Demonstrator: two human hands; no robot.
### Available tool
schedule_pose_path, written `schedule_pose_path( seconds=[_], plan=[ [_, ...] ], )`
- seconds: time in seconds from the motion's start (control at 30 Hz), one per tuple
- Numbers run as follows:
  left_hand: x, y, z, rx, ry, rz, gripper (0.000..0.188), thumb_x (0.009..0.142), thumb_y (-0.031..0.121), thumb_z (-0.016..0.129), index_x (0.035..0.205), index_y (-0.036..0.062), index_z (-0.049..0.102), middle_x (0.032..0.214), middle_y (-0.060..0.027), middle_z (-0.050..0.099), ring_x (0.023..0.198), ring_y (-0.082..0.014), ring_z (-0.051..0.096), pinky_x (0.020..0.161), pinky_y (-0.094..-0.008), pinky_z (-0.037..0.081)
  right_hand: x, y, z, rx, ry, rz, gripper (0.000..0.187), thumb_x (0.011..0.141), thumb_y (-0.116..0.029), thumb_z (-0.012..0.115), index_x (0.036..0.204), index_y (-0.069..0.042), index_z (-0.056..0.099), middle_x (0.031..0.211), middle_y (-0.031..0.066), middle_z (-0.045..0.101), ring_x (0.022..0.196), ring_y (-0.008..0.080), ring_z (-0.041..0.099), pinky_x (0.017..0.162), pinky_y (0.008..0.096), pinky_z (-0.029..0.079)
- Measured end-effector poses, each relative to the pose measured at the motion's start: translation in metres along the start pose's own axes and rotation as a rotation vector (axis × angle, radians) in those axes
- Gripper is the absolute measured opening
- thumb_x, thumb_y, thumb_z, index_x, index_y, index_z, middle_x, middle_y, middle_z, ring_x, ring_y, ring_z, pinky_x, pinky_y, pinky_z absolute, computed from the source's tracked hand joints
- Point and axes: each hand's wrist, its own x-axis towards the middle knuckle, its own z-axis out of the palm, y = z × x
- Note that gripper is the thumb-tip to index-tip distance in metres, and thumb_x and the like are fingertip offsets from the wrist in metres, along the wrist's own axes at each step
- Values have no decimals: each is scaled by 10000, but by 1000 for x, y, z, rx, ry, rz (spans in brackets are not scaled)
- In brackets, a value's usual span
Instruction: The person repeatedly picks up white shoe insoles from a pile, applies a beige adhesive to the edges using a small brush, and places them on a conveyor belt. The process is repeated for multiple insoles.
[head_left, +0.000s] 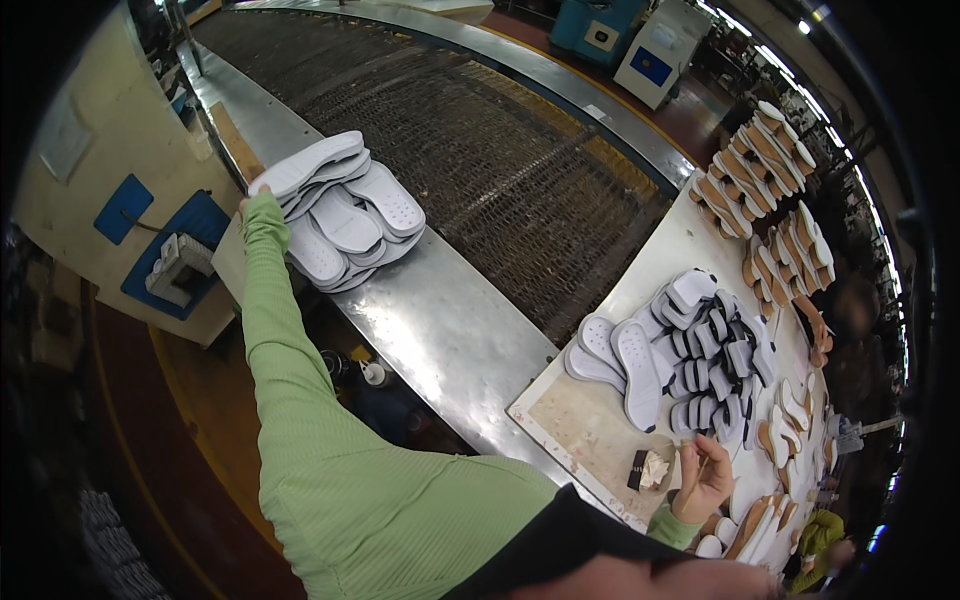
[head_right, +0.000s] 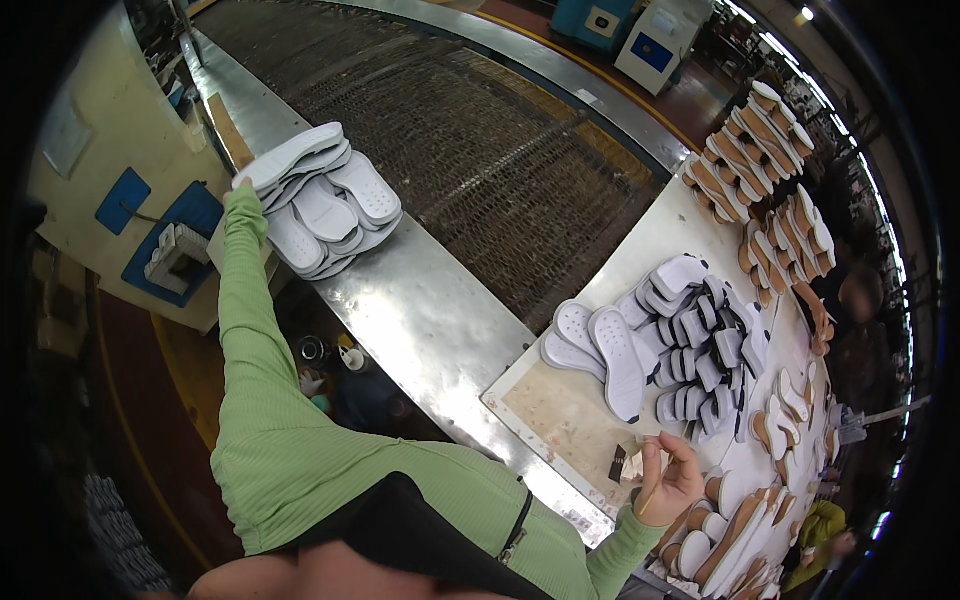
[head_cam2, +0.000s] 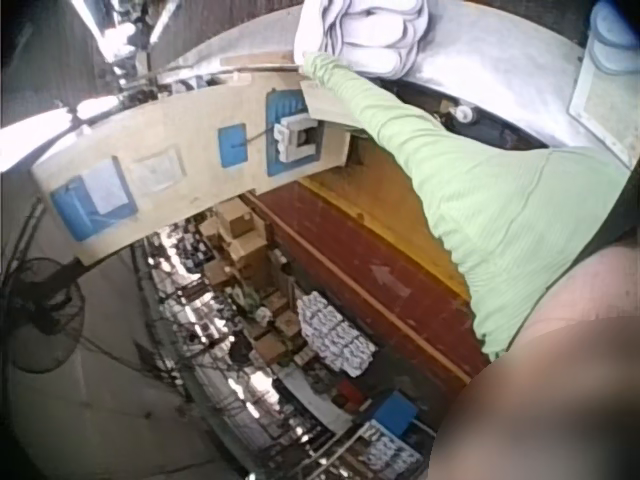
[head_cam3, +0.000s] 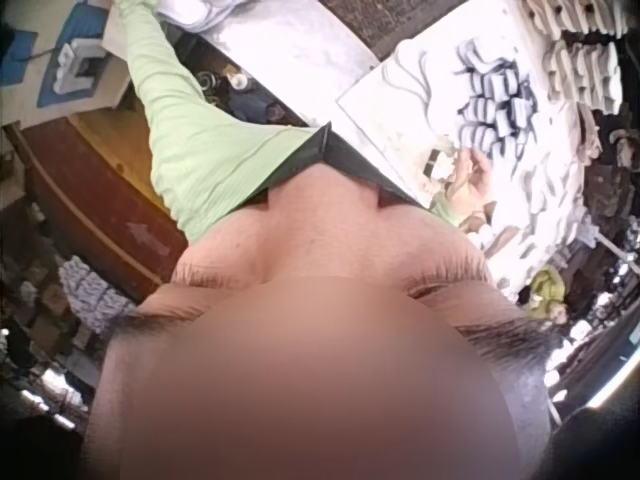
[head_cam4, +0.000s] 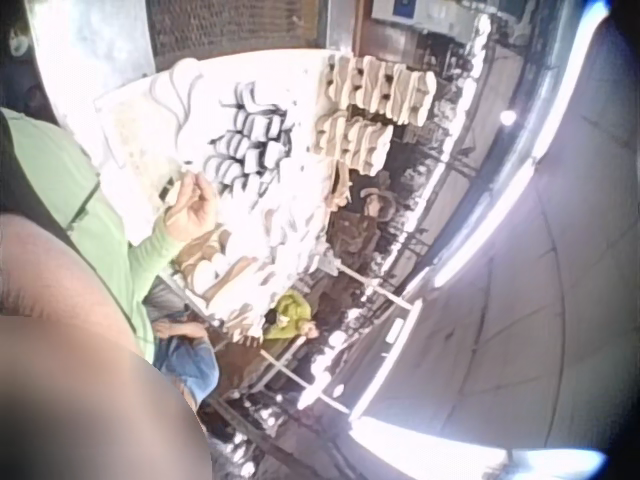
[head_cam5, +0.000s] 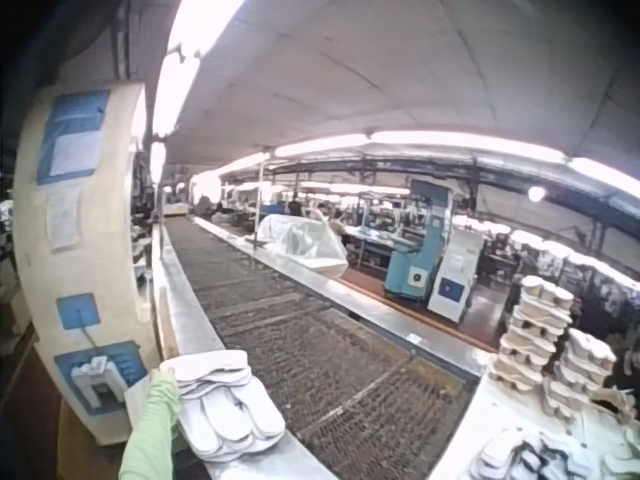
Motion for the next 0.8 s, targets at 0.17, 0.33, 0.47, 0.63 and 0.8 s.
schedule_pose_path(
  seconds=[0.17,0.33,0.47,0.63,0.8],
  plan=[
    [4,-40,0,-289,-117,-103,566,761,397,683,1091,-61,629,1070,-168,654,891,-249,628,832,-365,490,0,8,-1,-54,-6,-70,200,809,40,690,996,67,624,859,96,646,804,147,612,778,259,475],
    [19,-45,8,-616,-337,-315,594,764,462,642,1105,-23,622,1085,-138,642,854,-248,606,809,-368,480,3,11,1,-88,25,-39,197,799,35,700,979,71,627,841,95,647,790,148,614,775,261,474],
    [20,-33,23,-555,-365,-374,606,784,492,569,1153,12,604,1120,-140,634,904,-267,597,865,-387,454,6,10,5,-72,26,-36,184,799,28,701,963,69,630,830,95,654,768,142,621,748,255,477],
    [2,-28,38,-727,-360,-423,639,700,465,659,1181,63,532,1056,-159,624,877,-288,593,816,-409,464,8,11,5,-85,24,5,167,803,25,694,955,64,635,833,94,658,772,138,625,745,249,475],
    [-2,-31,59,-640,-13,-539,691,573,416,767,1094,131,414,1054,-158,559,860,-264,583,757,-433,465,8,16,-1,-54,48,43,164,795,23,697,943,61,638,842,97,661,791,147,631,760,254,475]
  ],
)
